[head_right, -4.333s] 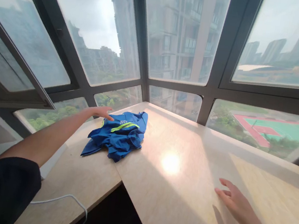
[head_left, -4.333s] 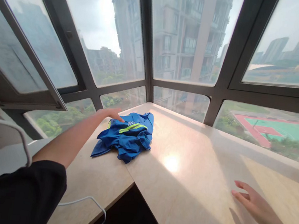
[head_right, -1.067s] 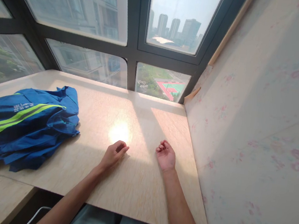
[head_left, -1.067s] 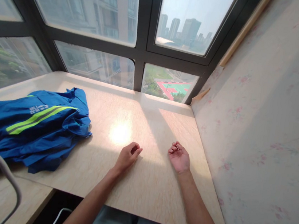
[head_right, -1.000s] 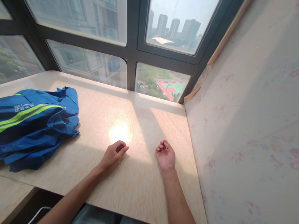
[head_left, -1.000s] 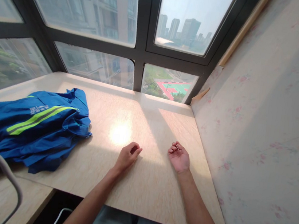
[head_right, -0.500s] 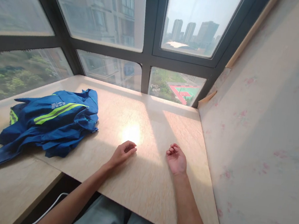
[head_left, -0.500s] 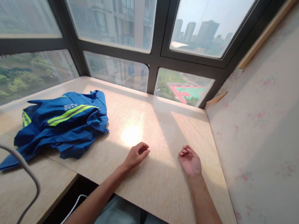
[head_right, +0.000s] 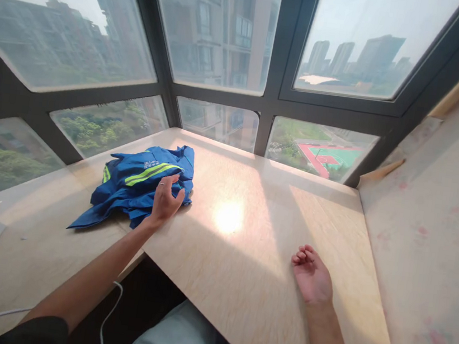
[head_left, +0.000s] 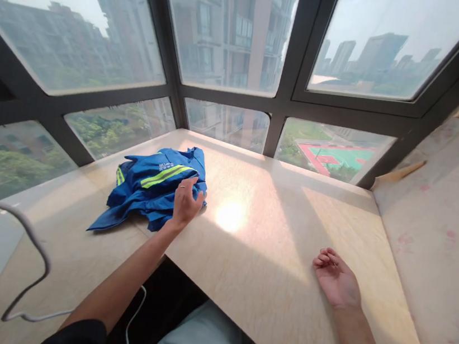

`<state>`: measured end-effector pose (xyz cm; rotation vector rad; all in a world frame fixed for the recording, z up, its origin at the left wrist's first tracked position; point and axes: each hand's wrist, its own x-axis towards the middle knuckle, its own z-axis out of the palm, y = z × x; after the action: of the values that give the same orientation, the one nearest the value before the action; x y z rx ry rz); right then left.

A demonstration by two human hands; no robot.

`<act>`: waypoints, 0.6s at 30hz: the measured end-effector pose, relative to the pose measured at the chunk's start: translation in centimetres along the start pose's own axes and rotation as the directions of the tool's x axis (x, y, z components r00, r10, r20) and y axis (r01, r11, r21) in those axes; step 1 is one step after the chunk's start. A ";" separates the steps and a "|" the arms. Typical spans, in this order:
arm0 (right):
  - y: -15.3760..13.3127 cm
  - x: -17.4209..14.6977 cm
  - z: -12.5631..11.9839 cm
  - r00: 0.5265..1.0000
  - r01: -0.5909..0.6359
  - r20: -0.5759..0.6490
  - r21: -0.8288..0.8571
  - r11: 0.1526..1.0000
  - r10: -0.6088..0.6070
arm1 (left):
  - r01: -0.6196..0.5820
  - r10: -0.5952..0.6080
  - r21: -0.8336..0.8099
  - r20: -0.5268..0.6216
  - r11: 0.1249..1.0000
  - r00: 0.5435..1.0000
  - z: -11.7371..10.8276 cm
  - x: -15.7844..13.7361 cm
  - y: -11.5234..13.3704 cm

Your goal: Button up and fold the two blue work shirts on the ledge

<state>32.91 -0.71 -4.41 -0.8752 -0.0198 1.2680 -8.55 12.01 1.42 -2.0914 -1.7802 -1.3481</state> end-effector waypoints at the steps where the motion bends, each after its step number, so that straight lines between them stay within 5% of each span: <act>1: 0.0 0.0 0.0 1.000 -0.003 -0.005 0.002 1.000 0.003 | 0.022 -0.024 0.117 0.014 0.993 1.000 -0.9 1.3 -1.0; 4: -0.1 -0.1 0.1 1.000 -0.011 -0.017 0.003 1.000 0.011 | 0.152 -0.218 0.397 0.127 0.905 0.968 -3.2 4.4 -3.6; 7: -0.2 0.0 0.0 1.000 -0.006 -0.024 -0.018 1.000 0.006 | 0.120 -0.317 0.593 0.240 0.796 0.918 -4.5 5.8 -5.9; 11: -0.3 0.2 0.0 0.999 -0.018 -0.032 -0.046 0.999 0.016 | 0.160 -0.414 0.533 0.401 0.831 0.817 -4.5 5.4 -8.1; 13: -0.4 0.0 0.1 0.998 -0.028 -0.056 -0.040 0.999 0.026 | 0.272 -0.476 0.469 0.397 0.840 0.785 -4.1 4.9 -8.7; 18: -0.4 -0.3 0.7 0.998 -0.026 -0.065 -0.019 0.999 0.025 | 0.525 -0.584 0.294 0.170 0.799 0.794 -4.2 5.7 -9.5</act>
<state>32.81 -0.61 -3.60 -0.9359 0.0303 1.2644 -19.12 16.97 3.39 -1.7344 -2.6744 -0.9027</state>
